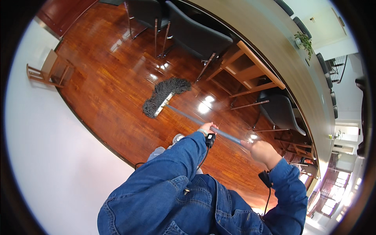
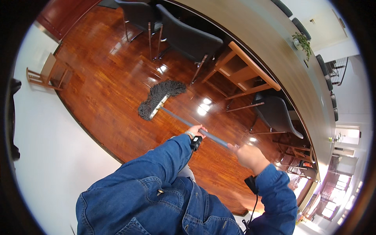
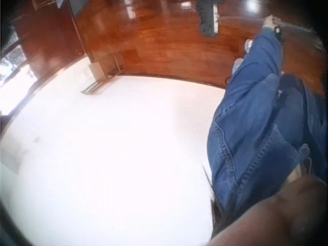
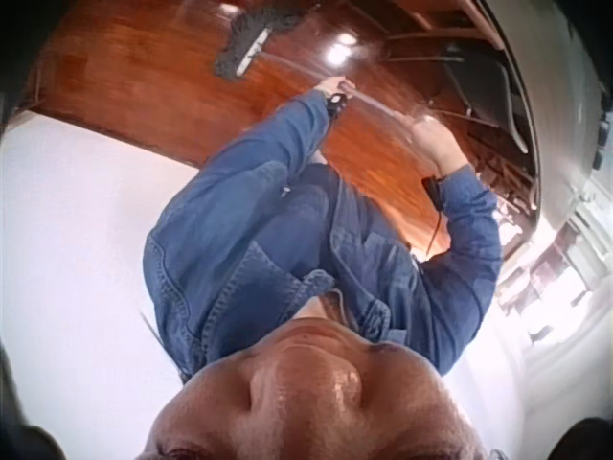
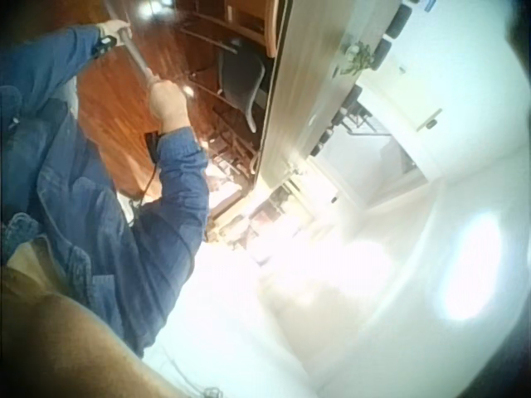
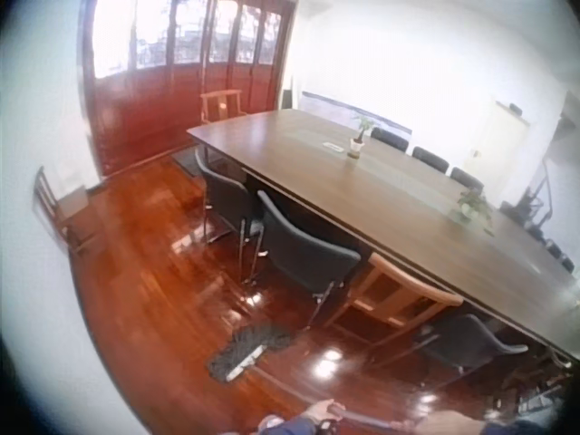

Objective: The person walks up a spiral staircase while holding a mop, then enters a room with a large oval table and chairs. They mop the wooden floor around the table and chairs, moving the mop back and forth across the surface.

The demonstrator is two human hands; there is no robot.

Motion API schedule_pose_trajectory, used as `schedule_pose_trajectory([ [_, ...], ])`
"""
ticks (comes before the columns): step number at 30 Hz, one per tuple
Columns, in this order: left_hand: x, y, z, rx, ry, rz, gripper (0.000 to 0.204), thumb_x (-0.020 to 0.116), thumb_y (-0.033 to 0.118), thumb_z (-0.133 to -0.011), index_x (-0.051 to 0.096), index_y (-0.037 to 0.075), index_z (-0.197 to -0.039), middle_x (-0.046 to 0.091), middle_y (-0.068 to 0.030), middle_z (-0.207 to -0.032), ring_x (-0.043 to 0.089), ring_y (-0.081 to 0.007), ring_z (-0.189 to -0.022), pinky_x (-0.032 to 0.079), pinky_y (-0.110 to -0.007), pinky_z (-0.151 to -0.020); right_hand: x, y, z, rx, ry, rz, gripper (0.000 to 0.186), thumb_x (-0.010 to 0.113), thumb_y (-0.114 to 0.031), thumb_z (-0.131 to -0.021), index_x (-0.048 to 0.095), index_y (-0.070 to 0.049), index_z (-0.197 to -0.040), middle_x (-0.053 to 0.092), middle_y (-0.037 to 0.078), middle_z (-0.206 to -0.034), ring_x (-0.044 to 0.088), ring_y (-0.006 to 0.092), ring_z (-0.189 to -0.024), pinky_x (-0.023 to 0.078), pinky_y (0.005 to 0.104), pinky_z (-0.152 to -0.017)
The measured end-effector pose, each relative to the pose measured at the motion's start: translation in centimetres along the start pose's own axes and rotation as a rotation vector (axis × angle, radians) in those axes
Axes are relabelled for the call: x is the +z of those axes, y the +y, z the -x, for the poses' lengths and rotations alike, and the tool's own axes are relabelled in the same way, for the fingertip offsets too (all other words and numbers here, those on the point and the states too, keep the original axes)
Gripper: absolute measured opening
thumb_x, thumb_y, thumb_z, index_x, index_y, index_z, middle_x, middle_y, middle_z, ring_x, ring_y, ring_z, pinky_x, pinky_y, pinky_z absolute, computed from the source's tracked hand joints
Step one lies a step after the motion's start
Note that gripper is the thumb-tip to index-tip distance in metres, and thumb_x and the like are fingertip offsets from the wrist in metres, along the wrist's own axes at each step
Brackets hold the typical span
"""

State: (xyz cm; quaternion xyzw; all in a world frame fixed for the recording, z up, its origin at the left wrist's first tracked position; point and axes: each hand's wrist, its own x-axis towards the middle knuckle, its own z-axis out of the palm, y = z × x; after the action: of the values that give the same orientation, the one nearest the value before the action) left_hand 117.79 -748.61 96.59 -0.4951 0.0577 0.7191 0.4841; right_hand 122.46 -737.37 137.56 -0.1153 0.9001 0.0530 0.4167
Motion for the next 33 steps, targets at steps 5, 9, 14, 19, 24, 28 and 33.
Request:
schedule_pose_trajectory([
  [5,-1.3,9.4,6.8,0.265,-0.146,0.03,0.011,0.054,0.016,-0.094,0.05,0.008,-0.089,0.055,-0.0079,-0.074,0.056,-0.0235,-0.07,0.05,-0.044,-0.075,-3.6,-5.5,-8.3,-0.116,0.043,0.09,0.045,0.043,-0.01,-0.092,0.046,-0.021,-0.136,0.066,0.015,-0.085,0.066,0.0326,-0.08,0.053,0.0427,-0.068],
  [9,-6.5,17.9,14.4,0.375,-0.086,0.151,0.012,0.053,0.018,-0.095,0.051,0.007,-0.089,0.057,-0.0095,-0.074,0.057,-0.025,-0.07,0.051,-0.043,-0.071,-3.1,-14.0,-15.8,-0.255,0.116,-0.026,0.052,0.046,-0.003,-0.085,0.046,-0.015,-0.135,0.065,0.019,-0.088,0.064,0.0344,-0.081,0.052,0.0434,-0.071],
  [14,-17.1,25.0,23.4,0.642,0.114,0.011,0.014,0.053,0.015,-0.093,0.052,0.003,-0.086,0.056,-0.0126,-0.067,0.057,-0.0306,-0.064,0.051,-0.047,-0.063,1.0,-27.2,-23.3,-0.487,0.213,-0.22,0.054,0.045,-0.002,-0.083,0.04,-0.005,-0.137,0.063,0.027,-0.102,0.064,0.0386,-0.09,0.051,0.0462,-0.077],
  [19,-26.7,24.0,28.9,0.837,0.481,-0.323,0.01,0.058,0.002,-0.083,0.052,-0.005,-0.086,0.057,-0.0164,-0.068,0.062,-0.0325,-0.061,0.055,-0.051,-0.06,6.1,-35.1,-23.5,-0.569,0.082,-0.311,0.05,0.044,-0.004,-0.086,0.038,0.001,-0.135,0.063,0.025,-0.104,0.064,0.0389,-0.089,0.053,0.0449,-0.074],
  [24,-29.9,18.0,27.3,0.9,1.047,-0.678,0.043,0.068,0.017,-0.072,0.056,-0.012,-0.102,0.064,-0.0232,-0.084,0.066,-0.0356,-0.072,0.055,-0.046,-0.063,8.3,-34.1,-20.1,-0.637,0.014,-0.133,0.054,0.049,-0.004,-0.083,0.039,0.002,-0.136,0.066,0.023,-0.083,0.066,0.0363,-0.075,0.054,0.0445,-0.063],
  [28,-27.4,11.4,22.6,0.714,0.794,-0.521,0.05,0.069,0.014,-0.067,0.054,-0.014,-0.106,0.064,-0.0244,-0.088,0.066,-0.033,-0.071,0.052,-0.045,-0.058,10.4,-25.8,-16.1,-0.698,-0.001,-0.023,0.055,0.048,-0.002,-0.082,0.039,0.001,-0.136,0.065,0.023,-0.083,0.066,0.0363,-0.075,0.053,0.0447,-0.063],
  [33,-17.3,-0.7,11.5,0.622,0.436,-0.371,0.027,0.066,0.016,-0.078,0.059,-0.009,-0.075,0.064,-0.0197,-0.066,0.063,-0.027,-0.05,0.056,-0.041,-0.046,13.0,-8.0,-11.1,-0.643,0.158,-0.02,0.039,0.051,-0.014,-0.09,0.049,-0.011,-0.129,0.066,0.019,-0.088,0.065,0.0349,-0.079,0.052,0.0457,-0.068],
])
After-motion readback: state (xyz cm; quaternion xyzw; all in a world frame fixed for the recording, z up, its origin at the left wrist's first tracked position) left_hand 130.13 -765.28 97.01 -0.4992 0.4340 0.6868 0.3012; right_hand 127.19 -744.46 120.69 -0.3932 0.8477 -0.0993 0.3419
